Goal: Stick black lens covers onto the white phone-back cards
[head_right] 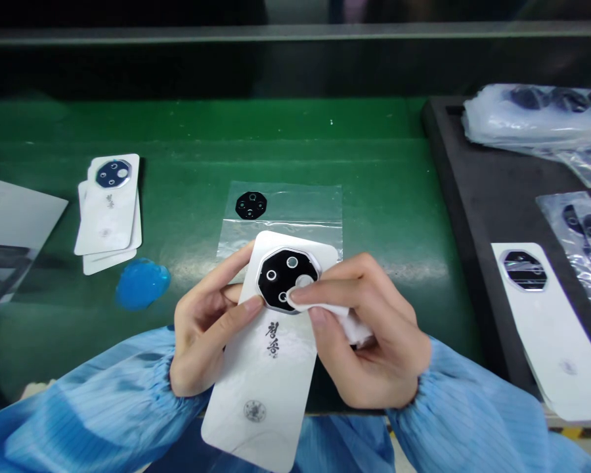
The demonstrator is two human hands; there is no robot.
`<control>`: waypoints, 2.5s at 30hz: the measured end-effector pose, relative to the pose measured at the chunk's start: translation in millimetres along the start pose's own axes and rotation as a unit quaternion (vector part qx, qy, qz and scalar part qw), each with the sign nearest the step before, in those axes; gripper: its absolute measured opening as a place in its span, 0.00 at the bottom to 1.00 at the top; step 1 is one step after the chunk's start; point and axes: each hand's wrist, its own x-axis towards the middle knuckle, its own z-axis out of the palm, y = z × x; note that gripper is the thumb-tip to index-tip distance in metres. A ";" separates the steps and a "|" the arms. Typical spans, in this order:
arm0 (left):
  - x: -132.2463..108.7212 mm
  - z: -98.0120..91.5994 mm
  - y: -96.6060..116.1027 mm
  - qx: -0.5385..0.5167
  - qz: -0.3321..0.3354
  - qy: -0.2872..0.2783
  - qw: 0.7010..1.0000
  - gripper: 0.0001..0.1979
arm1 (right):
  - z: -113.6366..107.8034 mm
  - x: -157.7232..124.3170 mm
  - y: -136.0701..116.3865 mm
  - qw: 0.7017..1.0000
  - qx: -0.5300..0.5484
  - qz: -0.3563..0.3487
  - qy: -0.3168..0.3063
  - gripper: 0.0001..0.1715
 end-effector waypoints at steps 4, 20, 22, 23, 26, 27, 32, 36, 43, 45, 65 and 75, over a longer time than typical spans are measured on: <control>0.4 -0.1 0.7 0.032 0.017 0.005 0.999 0.26 | 1.7 -3.1 3.0 0.993 -0.093 -0.061 -0.024 0.12; -0.1 -2.1 -1.5 0.128 0.065 0.015 0.990 0.26 | 10.2 -13.2 19.2 0.970 -0.186 -0.136 -0.080 0.10; 1.8 -1.2 -0.3 0.103 0.044 0.007 0.994 0.26 | 8.8 -11.4 18.1 0.978 -0.157 -0.113 -0.075 0.11; 3.2 -0.5 0.3 0.092 0.029 0.003 0.995 0.26 | 7.5 -9.8 18.2 0.984 -0.133 -0.097 -0.070 0.12; 8.3 0.8 -1.0 0.082 -0.019 -0.001 0.996 0.28 | 2.9 -2.4 25.3 0.999 -0.046 -0.022 0.019 0.11; 10.0 0.5 -3.2 0.089 -0.028 -0.002 0.996 0.29 | 1.4 0.8 30.5 0.998 -0.032 0.003 0.061 0.11; 16.8 -7.1 -19.5 0.263 0.012 -0.040 0.964 0.39 | 0.8 13.8 68.2 0.989 -0.142 0.026 0.027 0.07; 17.4 -9.4 -20.8 0.460 0.057 -0.060 0.884 0.41 | 4.8 14.5 88.5 0.974 -0.216 0.019 -0.067 0.06; 41.1 -23.2 -6.2 0.599 0.167 0.017 0.783 0.32 | -0.4 12.7 86.9 0.976 -0.204 0.013 -0.073 0.18; 62.2 -40.4 -3.9 0.600 0.184 0.070 0.775 0.21 | -1.5 12.8 84.7 0.977 -0.197 -0.001 -0.076 0.20; 116.2 -61.6 17.0 0.676 0.046 0.097 0.729 0.21 | 12.5 36.9 95.8 0.966 -0.191 -0.016 -0.175 0.15; 127.9 -73.2 13.9 0.685 0.013 0.078 0.724 0.17 | 13.4 35.8 97.5 0.964 -0.192 -0.034 -0.179 0.16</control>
